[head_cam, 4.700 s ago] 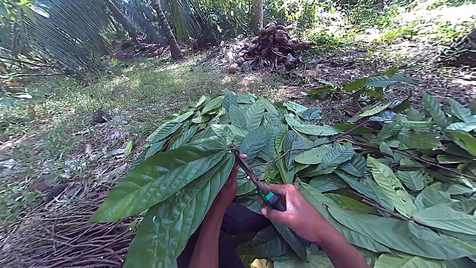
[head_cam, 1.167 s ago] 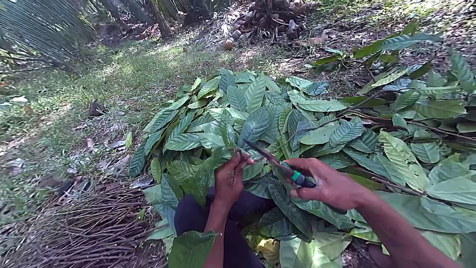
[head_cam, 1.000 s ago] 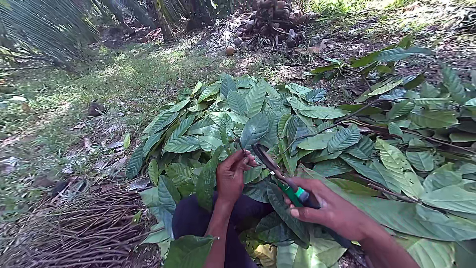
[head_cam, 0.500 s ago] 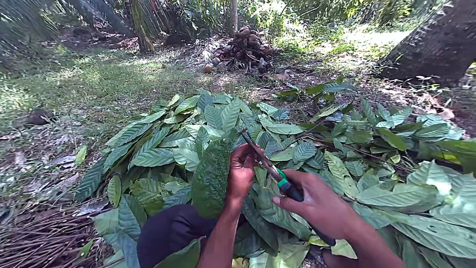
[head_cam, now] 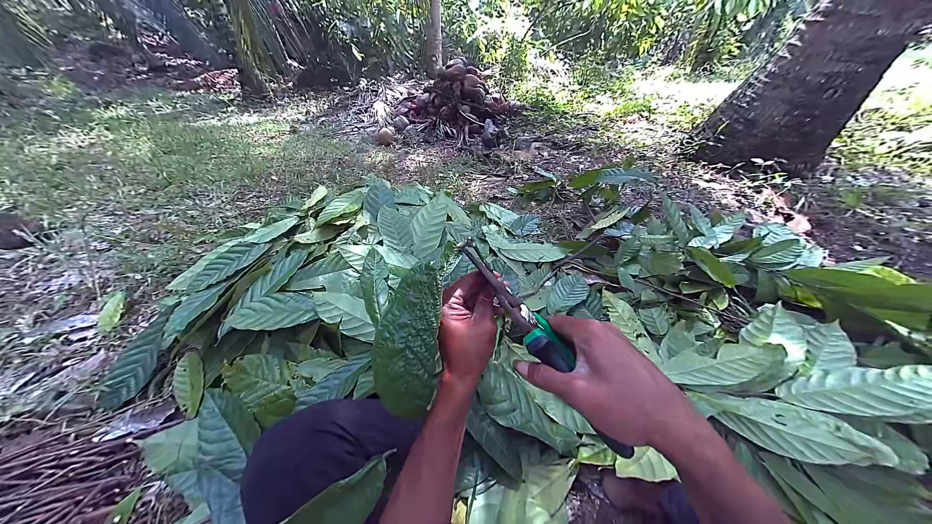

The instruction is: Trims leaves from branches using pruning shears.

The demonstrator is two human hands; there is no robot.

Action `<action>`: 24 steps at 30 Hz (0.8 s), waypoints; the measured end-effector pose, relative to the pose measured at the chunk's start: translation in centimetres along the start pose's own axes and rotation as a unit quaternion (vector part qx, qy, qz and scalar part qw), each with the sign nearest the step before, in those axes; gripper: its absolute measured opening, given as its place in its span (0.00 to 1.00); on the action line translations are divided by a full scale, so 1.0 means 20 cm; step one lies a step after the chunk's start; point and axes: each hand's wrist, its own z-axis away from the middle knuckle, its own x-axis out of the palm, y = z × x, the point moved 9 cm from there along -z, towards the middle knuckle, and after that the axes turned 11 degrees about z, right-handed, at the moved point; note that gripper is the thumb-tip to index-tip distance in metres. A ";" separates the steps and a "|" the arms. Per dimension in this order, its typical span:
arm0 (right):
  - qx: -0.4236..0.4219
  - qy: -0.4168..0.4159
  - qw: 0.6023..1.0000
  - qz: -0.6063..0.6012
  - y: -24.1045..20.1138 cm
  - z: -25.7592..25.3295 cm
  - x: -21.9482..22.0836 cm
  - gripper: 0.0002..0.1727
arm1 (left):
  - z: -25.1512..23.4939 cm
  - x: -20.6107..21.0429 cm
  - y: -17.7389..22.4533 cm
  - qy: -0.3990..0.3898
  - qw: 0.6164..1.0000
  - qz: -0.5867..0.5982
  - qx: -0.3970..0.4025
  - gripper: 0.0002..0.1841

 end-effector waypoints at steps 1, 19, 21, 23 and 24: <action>0.004 0.005 1.000 0.002 0.00 0.00 0.00 0.25 | 0.00 0.00 0.00 0.002 1.000 0.000 0.004 0.10; -0.060 0.341 0.932 0.108 -0.12 0.10 0.03 0.22 | -0.02 0.00 -0.01 -0.014 0.999 -0.015 0.037 0.08; -0.071 0.353 0.927 0.108 -0.12 0.10 0.04 0.22 | -0.03 -0.01 -0.02 -0.008 0.999 -0.012 0.032 0.07; -0.077 0.354 0.925 0.115 -0.13 0.09 0.05 0.22 | -0.04 -0.02 -0.03 -0.008 0.999 0.000 0.031 0.07; -0.078 0.347 0.927 0.119 -0.13 0.09 0.05 0.22 | -0.04 -0.03 -0.03 -0.011 0.999 0.007 0.030 0.07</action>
